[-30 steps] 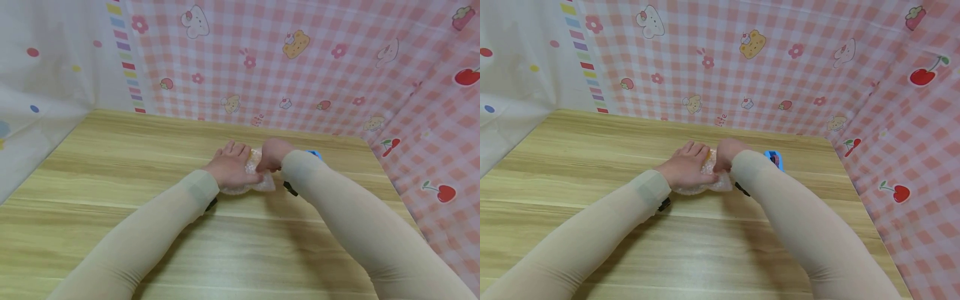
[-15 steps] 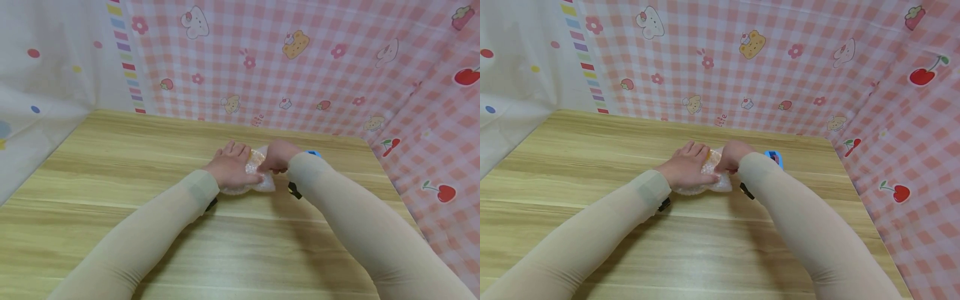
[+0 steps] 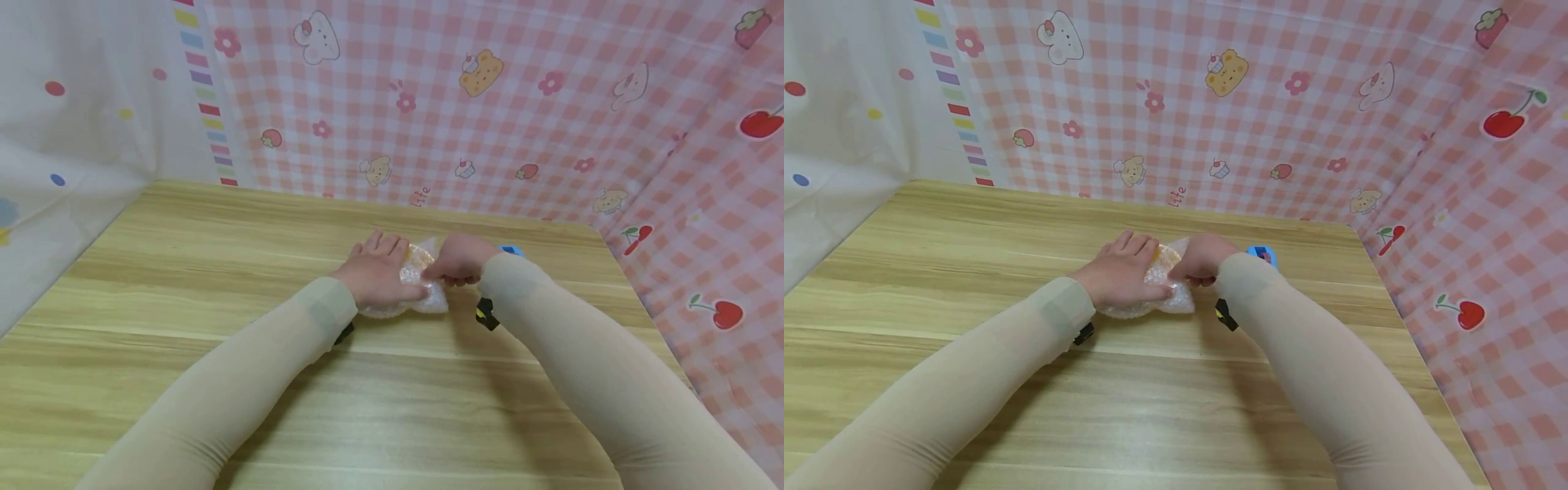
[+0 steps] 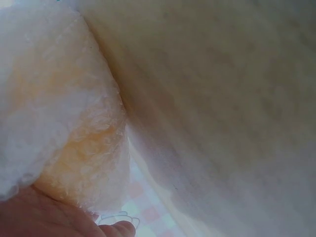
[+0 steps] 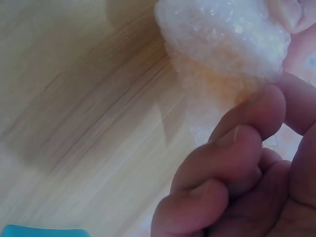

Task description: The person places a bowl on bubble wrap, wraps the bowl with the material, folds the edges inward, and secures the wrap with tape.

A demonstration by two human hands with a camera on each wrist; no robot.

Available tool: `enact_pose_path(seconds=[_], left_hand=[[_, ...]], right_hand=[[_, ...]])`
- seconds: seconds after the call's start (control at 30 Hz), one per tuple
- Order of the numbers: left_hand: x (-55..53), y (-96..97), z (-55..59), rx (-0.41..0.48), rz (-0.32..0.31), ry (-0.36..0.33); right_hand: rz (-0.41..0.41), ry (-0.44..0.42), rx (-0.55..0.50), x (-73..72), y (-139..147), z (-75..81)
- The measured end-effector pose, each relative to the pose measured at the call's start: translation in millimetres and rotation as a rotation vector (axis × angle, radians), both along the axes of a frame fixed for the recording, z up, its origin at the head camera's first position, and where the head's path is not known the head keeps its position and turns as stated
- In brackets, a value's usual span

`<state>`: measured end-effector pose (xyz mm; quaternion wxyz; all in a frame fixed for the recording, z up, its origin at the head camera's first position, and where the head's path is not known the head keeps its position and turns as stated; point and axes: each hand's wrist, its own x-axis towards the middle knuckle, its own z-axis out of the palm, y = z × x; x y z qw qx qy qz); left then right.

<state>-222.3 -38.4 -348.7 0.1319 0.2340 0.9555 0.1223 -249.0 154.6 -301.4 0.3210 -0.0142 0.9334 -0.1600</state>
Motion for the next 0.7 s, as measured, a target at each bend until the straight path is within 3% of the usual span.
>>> enact_pose_path(seconds=[0.7], left_hand=[[1.6, 0.1, 1.3, -0.004, 0.004, -0.002]], right_hand=[[0.185, 0.039, -0.044, 2.8, 18, -6.6]])
